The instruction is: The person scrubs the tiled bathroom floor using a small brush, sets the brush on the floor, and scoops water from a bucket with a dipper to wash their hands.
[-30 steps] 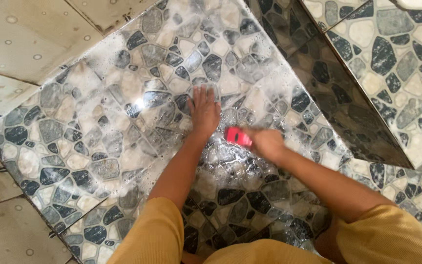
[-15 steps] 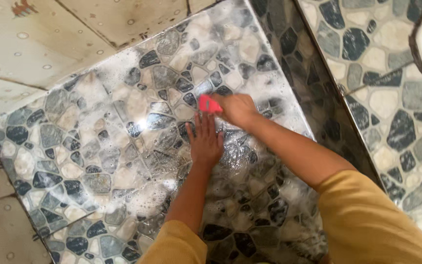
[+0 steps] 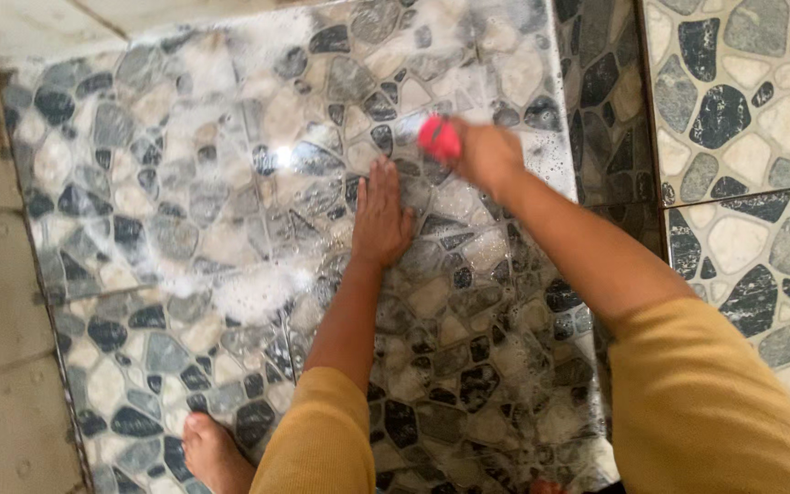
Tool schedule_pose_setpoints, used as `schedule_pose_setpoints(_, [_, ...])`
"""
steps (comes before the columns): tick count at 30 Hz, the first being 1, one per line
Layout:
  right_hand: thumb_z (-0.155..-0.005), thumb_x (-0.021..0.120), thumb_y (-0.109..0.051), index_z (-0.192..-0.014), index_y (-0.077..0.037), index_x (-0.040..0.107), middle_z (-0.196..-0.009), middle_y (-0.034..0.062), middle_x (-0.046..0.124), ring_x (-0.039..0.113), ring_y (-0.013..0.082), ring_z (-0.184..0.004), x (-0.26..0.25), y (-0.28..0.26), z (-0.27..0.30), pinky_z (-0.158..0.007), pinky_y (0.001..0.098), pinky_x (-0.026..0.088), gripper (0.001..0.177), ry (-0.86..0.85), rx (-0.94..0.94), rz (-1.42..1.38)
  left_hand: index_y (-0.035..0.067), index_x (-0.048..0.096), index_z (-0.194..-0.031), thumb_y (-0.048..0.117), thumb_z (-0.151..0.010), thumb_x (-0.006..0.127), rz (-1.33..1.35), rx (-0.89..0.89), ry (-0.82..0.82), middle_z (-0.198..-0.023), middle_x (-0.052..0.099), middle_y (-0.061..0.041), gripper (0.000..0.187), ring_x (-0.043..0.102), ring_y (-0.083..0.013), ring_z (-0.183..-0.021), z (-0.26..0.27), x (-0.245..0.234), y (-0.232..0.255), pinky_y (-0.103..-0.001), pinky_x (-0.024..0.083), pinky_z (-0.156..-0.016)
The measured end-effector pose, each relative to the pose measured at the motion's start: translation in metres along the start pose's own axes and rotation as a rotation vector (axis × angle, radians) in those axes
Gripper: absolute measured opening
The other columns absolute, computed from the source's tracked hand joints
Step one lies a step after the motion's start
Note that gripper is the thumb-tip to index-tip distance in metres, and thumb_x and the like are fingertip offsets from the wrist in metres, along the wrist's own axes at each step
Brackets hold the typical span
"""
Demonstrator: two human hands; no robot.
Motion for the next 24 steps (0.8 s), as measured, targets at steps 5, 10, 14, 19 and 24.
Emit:
schedule_pose_setpoints(5, [-0.077,0.077,-0.036,-0.117,-0.017,0.064,-0.093,0.0125,0.073,0.073,0.0341,-0.087,0.049,-0.005,0.038,-0.074,0.0489,0.057,0.046,0.037,-0.344,0.243,0.001,0.019,-0.164,0.022,-0.091,0.062,0.068,-0.156,0.121,-0.173,0.02,-0.02,0.087,0.012,-0.0367,-0.162,0.037,-0.002,-0.017,-0.05,0.013,-0.131])
schedule_pose_setpoints(10, [-0.09,0.079,-0.05,-0.115,-0.011,0.061,-0.085,0.0186,0.073,0.07,0.0431,-0.078,0.0,0.009,-0.02,-0.063,0.0553,0.054,0.05,0.275,-0.061,0.16,0.005,0.019,-0.16,0.046,-0.088,0.075,-0.007,-0.481,0.037,-0.168,0.016,-0.02,0.1,0.011,-0.035,-0.158,0.151,-0.035,-0.016,-0.051,0.011,-0.127])
schedule_pose_setpoints(14, [-0.086,0.084,-0.051,-0.112,-0.013,0.064,-0.089,0.0185,0.074,0.07,0.0424,-0.084,-0.009,0.006,-0.024,-0.07,0.0536,0.054,0.05,0.342,-0.021,0.091,0.019,0.01,-0.163,0.058,-0.08,0.078,-0.073,-0.711,-0.224,-0.172,0.0,-0.011,0.114,0.0,-0.0303,-0.158,0.21,-0.038,0.001,-0.05,0.009,-0.126])
schedule_pose_setpoints(19, [-0.081,0.086,-0.047,-0.112,-0.012,0.064,-0.093,0.0187,0.074,0.07,0.0427,-0.088,-0.014,0.001,-0.013,-0.074,0.054,0.053,0.052,0.316,-0.078,0.091,0.029,-0.001,-0.164,0.056,-0.078,0.081,-0.11,-0.801,-0.416,-0.172,-0.011,-0.005,0.121,-0.006,-0.0258,-0.159,0.211,-0.044,0.008,-0.047,0.011,-0.126])
schedule_pose_setpoints(24, [-0.074,0.08,-0.052,-0.116,-0.012,0.067,-0.093,0.0195,0.073,0.07,0.0416,-0.081,0.064,-0.071,0.064,-0.068,0.0539,0.056,0.06,-0.004,-0.247,0.101,0.031,0.001,-0.164,0.048,-0.076,0.086,-0.069,-0.764,-0.408,-0.174,-0.009,-0.003,0.124,-0.004,-0.0238,-0.16,0.215,-0.04,-0.007,-0.047,0.016,-0.127])
Point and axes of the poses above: each hand's wrist, its own z-axis away from the middle knuckle, its own x-axis out of the palm, y = z × x, the point moved 6 cm from there along -z, towards the middle knuckle
